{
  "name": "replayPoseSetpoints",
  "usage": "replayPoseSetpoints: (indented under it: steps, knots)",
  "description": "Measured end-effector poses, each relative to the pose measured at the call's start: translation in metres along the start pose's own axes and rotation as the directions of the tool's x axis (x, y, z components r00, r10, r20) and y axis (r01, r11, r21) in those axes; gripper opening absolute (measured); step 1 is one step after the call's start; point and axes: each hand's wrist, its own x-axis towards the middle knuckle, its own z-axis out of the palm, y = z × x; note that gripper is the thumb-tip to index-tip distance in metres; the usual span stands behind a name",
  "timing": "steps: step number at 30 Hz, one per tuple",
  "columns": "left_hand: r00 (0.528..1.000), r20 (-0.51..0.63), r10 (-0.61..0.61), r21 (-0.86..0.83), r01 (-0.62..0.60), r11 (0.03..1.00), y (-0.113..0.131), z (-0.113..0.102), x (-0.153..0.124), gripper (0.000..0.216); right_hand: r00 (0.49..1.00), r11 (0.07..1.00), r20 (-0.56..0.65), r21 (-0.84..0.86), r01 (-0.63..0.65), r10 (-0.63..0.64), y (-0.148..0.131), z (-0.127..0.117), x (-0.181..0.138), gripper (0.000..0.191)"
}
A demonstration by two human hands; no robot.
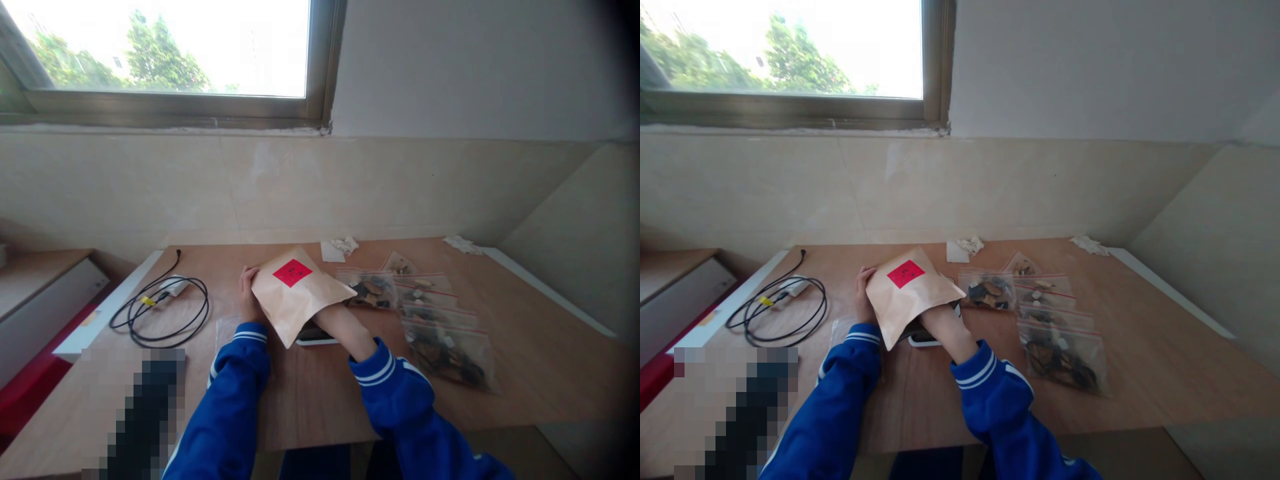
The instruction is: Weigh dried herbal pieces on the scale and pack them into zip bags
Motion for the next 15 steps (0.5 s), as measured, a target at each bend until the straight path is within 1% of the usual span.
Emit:
replayPoseSetpoints:
  steps: [2, 4, 6, 7, 9, 11, 13, 15]
  knots:
    - [1.000, 0.023, -0.013, -0.012, 0.013, 1.000, 0.000, -0.001, 0.001, 0.036, 0.994, 0.993, 0.097, -0.099, 0.061, -0.051, -0.009, -0.012, 0.001, 0.044]
    - [0.999, 0.022, -0.030, -0.023, 0.030, 0.999, 0.000, -0.002, 0.002, 0.036, 0.980, 0.980, 0.166, -0.149, 0.131, -0.106, -0.019, -0.026, 0.000, 0.045]
    - [0.997, -0.008, -0.074, -0.026, 0.074, 0.997, -0.002, -0.003, 0.003, 0.035, 0.971, 0.971, 0.180, -0.148, 0.187, -0.160, -0.025, -0.040, -0.003, 0.043]
    - [0.994, -0.030, -0.101, -0.027, 0.100, 0.995, -0.003, -0.003, 0.004, 0.034, 0.969, 0.968, 0.167, -0.138, 0.208, -0.184, -0.027, -0.046, -0.005, 0.042]
    - [0.989, -0.061, -0.136, -0.021, 0.135, 0.991, -0.006, -0.003, 0.004, 0.033, 0.970, 0.967, 0.101, -0.102, 0.233, -0.223, -0.028, -0.055, -0.008, 0.040]
    - [0.989, -0.058, -0.138, 0.002, 0.139, 0.990, -0.008, -0.003, 0.004, 0.033, 0.971, 0.969, 0.000, -0.050, 0.240, -0.241, -0.024, -0.058, -0.011, 0.038]
    - [0.991, -0.036, -0.132, 0.028, 0.133, 0.991, -0.011, -0.002, 0.003, 0.035, 0.966, 0.972, -0.119, 0.021, 0.233, -0.229, -0.018, -0.059, -0.014, 0.036]
    - [0.991, -0.023, -0.131, 0.043, 0.131, 0.990, -0.013, -0.002, 0.002, 0.036, 0.948, 0.968, -0.256, 0.114, 0.223, -0.188, -0.012, -0.060, -0.016, 0.034]
